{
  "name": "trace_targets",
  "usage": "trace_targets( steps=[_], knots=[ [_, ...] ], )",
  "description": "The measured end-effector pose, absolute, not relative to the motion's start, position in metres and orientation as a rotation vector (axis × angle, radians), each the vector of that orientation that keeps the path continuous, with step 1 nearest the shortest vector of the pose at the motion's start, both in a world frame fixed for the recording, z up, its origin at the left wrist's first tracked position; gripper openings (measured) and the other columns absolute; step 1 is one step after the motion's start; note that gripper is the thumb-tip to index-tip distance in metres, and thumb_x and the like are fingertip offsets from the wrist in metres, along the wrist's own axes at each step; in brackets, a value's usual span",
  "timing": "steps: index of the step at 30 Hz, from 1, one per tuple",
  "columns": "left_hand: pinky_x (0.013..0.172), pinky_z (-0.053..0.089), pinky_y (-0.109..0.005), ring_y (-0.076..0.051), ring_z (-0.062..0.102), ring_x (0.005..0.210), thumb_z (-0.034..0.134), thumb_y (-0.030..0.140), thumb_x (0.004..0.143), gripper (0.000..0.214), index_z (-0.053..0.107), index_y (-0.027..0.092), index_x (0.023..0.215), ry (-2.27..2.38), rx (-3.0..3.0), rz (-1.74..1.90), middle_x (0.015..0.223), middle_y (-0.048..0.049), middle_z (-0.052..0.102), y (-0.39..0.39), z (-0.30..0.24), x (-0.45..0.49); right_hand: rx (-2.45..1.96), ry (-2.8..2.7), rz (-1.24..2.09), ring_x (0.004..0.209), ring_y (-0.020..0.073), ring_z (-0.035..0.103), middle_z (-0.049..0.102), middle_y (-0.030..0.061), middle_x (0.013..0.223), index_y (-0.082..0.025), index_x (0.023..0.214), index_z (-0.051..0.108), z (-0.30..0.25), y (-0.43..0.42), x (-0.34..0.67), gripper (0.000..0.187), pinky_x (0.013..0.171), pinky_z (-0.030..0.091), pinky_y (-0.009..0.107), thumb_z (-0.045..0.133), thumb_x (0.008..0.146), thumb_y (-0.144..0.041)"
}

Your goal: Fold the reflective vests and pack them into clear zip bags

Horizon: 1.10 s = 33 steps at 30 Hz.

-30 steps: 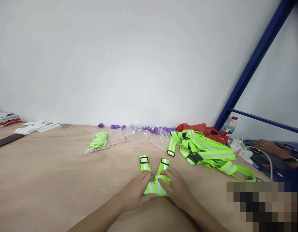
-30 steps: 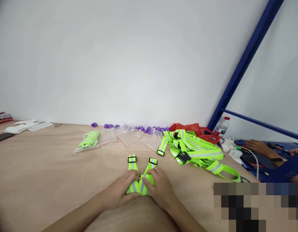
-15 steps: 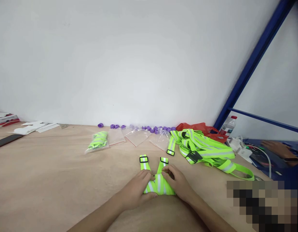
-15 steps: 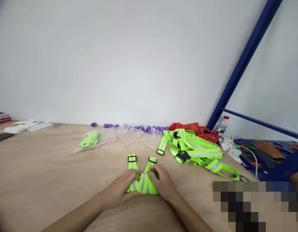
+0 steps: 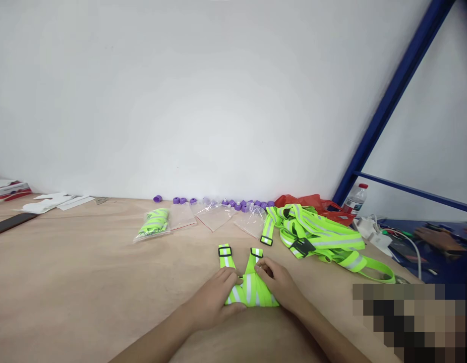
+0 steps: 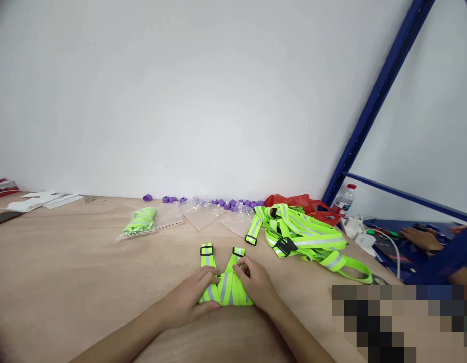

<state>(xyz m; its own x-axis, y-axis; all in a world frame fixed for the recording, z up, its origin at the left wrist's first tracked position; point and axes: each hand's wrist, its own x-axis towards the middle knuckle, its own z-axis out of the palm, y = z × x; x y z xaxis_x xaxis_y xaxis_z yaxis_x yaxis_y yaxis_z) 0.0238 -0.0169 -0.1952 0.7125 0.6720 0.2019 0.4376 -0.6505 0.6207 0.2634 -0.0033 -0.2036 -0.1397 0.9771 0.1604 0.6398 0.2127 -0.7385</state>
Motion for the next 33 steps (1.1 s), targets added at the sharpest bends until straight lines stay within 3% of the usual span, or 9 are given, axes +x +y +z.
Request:
trace_targets(
  steps=[6, 18, 24, 27, 33],
  knots=[
    [0.098, 0.045, -0.043, -0.029, 0.054, 0.113, 0.064, 0.041, 0.091, 0.032, 0.052, 0.021, 0.113, 0.854, 2.38, 0.553, 0.124, -0.0116, 0.059, -0.0165, -0.1939, 0.0241, -1.449, -1.989, 0.473, 0.08, 0.0223, 0.06, 0.061, 0.0048, 0.076, -0.021, 0.063, 0.054, -0.2072, -0.0014, 0.2683, 0.049, 0.074, 0.046, 0.034, 0.037, 0.097, -0.053],
    [0.099, 0.045, -0.042, -0.029, 0.054, 0.115, 0.066, 0.04, 0.09, 0.034, 0.053, 0.02, 0.113, 0.865, 2.372, 0.551, 0.127, -0.012, 0.058, -0.0162, -0.1963, 0.0233, -1.454, -2.055, 0.417, 0.087, 0.0234, 0.062, 0.065, 0.0079, 0.088, -0.021, 0.067, 0.061, -0.2055, -0.0055, 0.2671, 0.047, 0.08, 0.045, 0.036, 0.036, 0.1, -0.042],
    [0.106, 0.041, -0.045, -0.03, 0.05, 0.124, 0.064, 0.039, 0.091, 0.052, 0.044, 0.022, 0.136, 0.829, 2.362, 0.588, 0.136, -0.0118, 0.054, -0.0167, -0.1964, 0.0226, -1.437, -2.088, 0.382, 0.091, 0.025, 0.063, 0.068, 0.0086, 0.088, -0.021, 0.075, 0.065, -0.2064, -0.004, 0.2678, 0.043, 0.082, 0.046, 0.038, 0.035, 0.101, -0.039],
    [0.108, 0.04, -0.045, -0.029, 0.049, 0.127, 0.061, 0.04, 0.094, 0.05, 0.045, 0.025, 0.138, 0.789, 2.4, 0.585, 0.139, -0.0108, 0.053, -0.0162, -0.1966, 0.0225, -1.443, -2.09, 0.358, 0.093, 0.0256, 0.063, 0.069, 0.0088, 0.091, -0.021, 0.085, 0.066, -0.2084, -0.0039, 0.2685, 0.036, 0.083, 0.047, 0.038, 0.037, 0.1, -0.037],
    [0.107, 0.042, -0.043, -0.028, 0.05, 0.124, 0.06, 0.04, 0.095, 0.043, 0.051, 0.025, 0.134, 0.79, 2.432, 0.579, 0.134, -0.0102, 0.055, -0.0147, -0.1984, 0.0227, -1.431, -2.112, 0.358, 0.088, 0.0242, 0.062, 0.066, 0.0085, 0.085, -0.021, 0.071, 0.061, -0.2081, -0.0047, 0.2679, 0.045, 0.081, 0.046, 0.038, 0.033, 0.102, -0.038]
  ],
)
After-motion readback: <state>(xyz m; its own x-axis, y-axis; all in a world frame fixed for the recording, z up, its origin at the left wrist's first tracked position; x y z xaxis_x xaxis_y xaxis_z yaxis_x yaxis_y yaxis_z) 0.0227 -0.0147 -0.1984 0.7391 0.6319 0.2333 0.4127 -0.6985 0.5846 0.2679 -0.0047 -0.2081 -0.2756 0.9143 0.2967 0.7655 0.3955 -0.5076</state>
